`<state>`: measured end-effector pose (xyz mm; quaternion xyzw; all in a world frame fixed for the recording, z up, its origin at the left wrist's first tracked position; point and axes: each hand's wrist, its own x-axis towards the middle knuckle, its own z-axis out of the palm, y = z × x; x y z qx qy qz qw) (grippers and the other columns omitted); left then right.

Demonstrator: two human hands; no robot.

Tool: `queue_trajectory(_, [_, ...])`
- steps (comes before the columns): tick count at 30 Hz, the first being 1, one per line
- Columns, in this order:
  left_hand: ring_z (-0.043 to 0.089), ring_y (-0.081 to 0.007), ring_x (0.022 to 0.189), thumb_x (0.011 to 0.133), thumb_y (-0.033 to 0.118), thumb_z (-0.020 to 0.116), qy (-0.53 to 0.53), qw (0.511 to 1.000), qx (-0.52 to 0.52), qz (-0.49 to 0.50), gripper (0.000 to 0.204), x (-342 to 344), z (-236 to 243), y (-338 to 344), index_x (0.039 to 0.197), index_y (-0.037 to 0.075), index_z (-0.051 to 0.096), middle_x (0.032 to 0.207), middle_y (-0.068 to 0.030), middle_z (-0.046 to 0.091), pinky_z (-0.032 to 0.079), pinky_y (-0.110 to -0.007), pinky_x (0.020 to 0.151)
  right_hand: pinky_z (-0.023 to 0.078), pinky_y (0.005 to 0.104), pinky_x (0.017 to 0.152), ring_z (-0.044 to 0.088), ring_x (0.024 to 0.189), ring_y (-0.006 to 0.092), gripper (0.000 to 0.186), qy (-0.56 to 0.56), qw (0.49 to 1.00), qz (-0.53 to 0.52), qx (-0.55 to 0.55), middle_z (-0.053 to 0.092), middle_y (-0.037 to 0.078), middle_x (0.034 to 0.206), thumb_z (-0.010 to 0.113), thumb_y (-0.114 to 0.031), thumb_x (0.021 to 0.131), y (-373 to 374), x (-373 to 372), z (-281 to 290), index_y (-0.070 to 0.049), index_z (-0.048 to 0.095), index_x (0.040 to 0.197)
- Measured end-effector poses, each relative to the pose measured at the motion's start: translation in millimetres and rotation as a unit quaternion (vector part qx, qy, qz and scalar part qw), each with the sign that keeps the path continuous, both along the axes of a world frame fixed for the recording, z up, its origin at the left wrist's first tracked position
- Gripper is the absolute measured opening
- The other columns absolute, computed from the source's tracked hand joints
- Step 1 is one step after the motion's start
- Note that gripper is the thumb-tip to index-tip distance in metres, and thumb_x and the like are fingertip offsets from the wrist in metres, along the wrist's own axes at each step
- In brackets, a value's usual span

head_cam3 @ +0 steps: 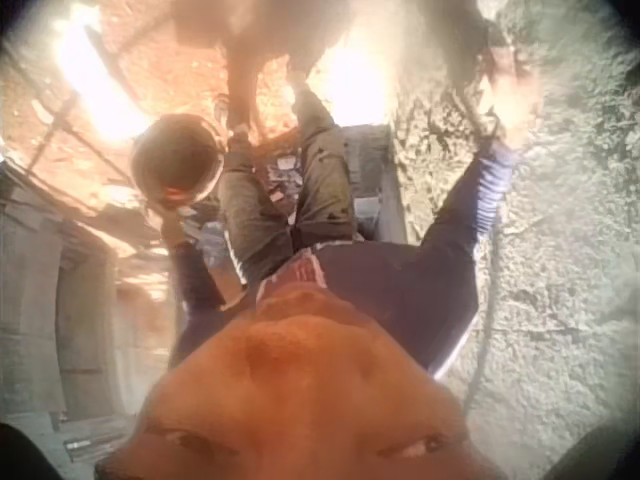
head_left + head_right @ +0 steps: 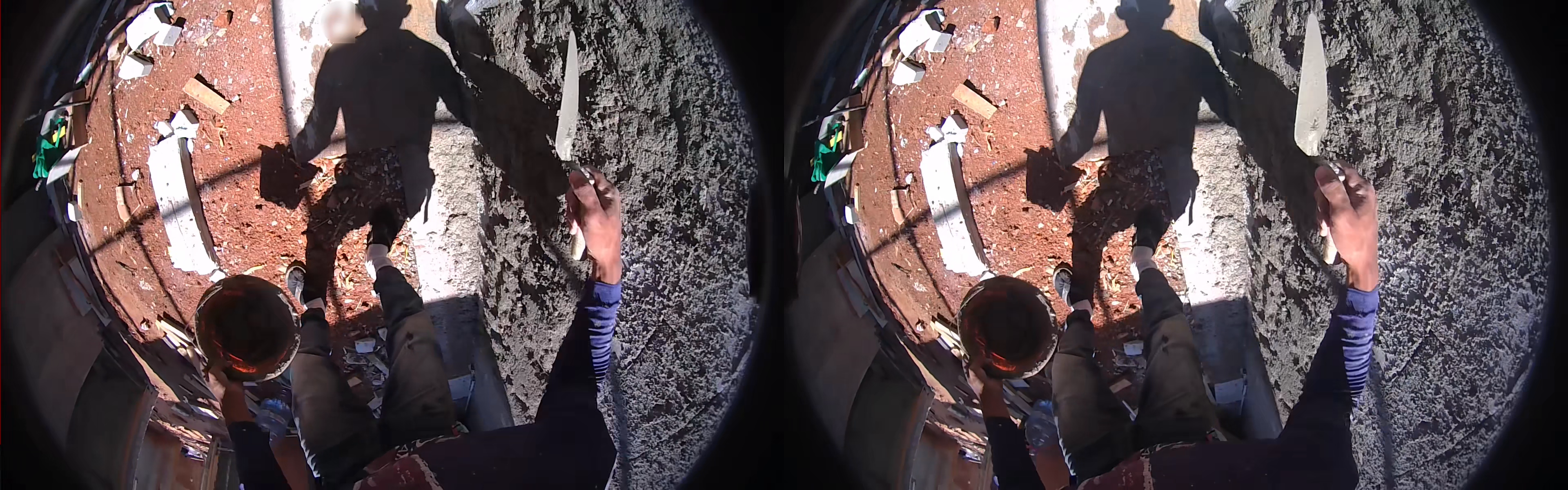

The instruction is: The person scrapes and levels mortar on a wall using a wooden board, then scoops mortar from a bucket and applies it onto the wall with a trowel.

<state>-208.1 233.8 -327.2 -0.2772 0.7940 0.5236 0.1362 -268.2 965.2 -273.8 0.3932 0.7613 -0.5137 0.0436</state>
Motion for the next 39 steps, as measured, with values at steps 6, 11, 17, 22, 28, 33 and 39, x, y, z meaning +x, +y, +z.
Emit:
queue_trajectory(6, [0.058, -0.0155, 0.074, 0.063, -0.006, 0.057, -0.034, 0.979, 0.191, 0.054, 0.032, -51.0, 5.3, 139.2, 0.094, 0.004, 0.061, 0.083, -0.0033, 0.06, 0.05, -0.03, 0.065, 0.04, 0.0292, 0.047, 0.055, 0.054, 0.0117, 0.027, -0.052, 0.985, 0.102, 0.128, 0.056, 0.003, 0.066, 0.063, -0.024, 0.088, -101.5, 35.6, 204.9, 0.0, 0.06, 0.099])
queue_trajectory(11, [0.059, -0.013, 0.073, 0.057, -0.007, 0.057, 0.007, 0.974, 0.163, -0.158, 0.054, -117.6, 80.0, 238.9, 0.11, 0.0, 0.062, 0.085, -0.0043, 0.063, 0.048, -0.027, 0.059, 0.049, 0.0398, 0.055, 0.064, 0.067, 0.0283, 0.014, -0.158, 0.809, 0.44, 0.357, 0.06, 0.014, 0.077, 0.056, -0.013, 0.083, -211.0, 56.9, 188.9, -0.001, 0.06, 0.086])
queue_trajectory(17, [0.047, -0.0137, 0.062, 0.057, -0.003, 0.061, 0.262, 0.873, 0.145, -0.384, 0.022, -152.6, 219.4, 294.0, 0.077, 0.003, 0.059, 0.068, -0.0017, 0.051, 0.041, -0.029, 0.059, 0.052, 0.0446, 0.059, 0.065, 0.075, 0.0326, 0.016, -0.086, 0.824, 0.389, 0.403, 0.063, 0.018, 0.078, 0.053, -0.009, 0.079, -295.9, 55.3, 183.3, 0.0, 0.063, 0.087])
queue_trajectory(22, [0.046, -0.0126, 0.062, 0.059, -0.005, 0.061, 0.272, 0.835, 0.267, -0.397, 0.016, -145.5, 245.3, 265.6, 0.068, 0.003, 0.052, 0.067, 0.0006, 0.048, 0.04, -0.025, 0.059, 0.051, 0.0433, 0.058, 0.062, 0.062, 0.0343, 0.021, 0.027, 0.872, 0.397, 0.287, 0.059, 0.024, 0.081, 0.05, -0.012, 0.082, -389.3, 75.8, 171.7, 0.004, 0.06, 0.091])
queue_trajectory(28, [0.055, -0.0104, 0.065, 0.058, -0.01, 0.058, 0.235, 0.862, 0.225, -0.388, 0.02, -165.6, 239.9, 191.2, 0.073, 0.002, 0.053, 0.074, -0.0011, 0.058, 0.044, -0.024, 0.057, 0.047, 0.046, 0.059, 0.06, 0.067, 0.0395, 0.023, 0.133, 0.971, 0.186, 0.076, 0.058, 0.018, 0.085, 0.053, -0.025, 0.091, -438.7, 84.9, 169.4, -0.004, 0.06, 0.098])
queue_trajectory(33, [0.053, -0.0102, 0.061, 0.063, -0.012, 0.052, 0.152, 0.836, 0.472, -0.233, 0.019, -179.8, 207.5, 155.9, 0.07, 0.005, 0.048, 0.072, -0.0008, 0.056, 0.046, -0.025, 0.057, 0.049, 0.0477, 0.06, 0.062, 0.07, 0.0396, 0.023, 0.051, 0.932, 0.306, 0.188, 0.06, 0.023, 0.078, 0.053, -0.026, 0.091, -433.7, 60.1, 169.7, -0.007, 0.059, 0.102])
queue_trajectory(39, [0.059, -0.016, 0.068, 0.068, -0.009, 0.048, 0.033, 0.91, 0.413, -0.024, 0.018, -177.5, 141.5, 100.8, 0.078, 0.005, 0.053, 0.076, -0.006, 0.061, 0.049, -0.028, 0.06, 0.05, 0.0477, 0.055, 0.064, 0.065, 0.0375, 0.041, -0.047, 0.932, 0.298, 0.199, 0.063, 0.02, 0.069, 0.049, -0.037, 0.092, -429.4, 20.7, 154.9, 0.003, 0.052, 0.099])
